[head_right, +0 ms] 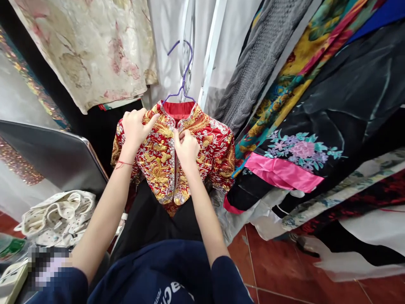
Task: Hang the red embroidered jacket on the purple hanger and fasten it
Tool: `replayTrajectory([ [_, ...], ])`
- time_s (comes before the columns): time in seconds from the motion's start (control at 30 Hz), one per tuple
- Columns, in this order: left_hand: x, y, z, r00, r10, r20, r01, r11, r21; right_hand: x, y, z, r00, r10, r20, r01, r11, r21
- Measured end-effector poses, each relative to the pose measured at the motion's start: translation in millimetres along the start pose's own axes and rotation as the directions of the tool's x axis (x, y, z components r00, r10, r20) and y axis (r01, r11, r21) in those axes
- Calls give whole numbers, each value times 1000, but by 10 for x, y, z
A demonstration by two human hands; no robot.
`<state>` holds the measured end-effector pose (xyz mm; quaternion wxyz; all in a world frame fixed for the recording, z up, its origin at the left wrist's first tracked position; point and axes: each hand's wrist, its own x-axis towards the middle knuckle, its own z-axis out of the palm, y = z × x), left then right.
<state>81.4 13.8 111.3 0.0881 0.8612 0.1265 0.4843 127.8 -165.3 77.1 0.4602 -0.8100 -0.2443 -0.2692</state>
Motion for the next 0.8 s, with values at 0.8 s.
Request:
replayTrajectory([
  [0.8, -44, -2, 38, 997, 39, -70, -40, 999, -10, -465, 76, 361, 853, 452, 261, -487, 509, 709],
])
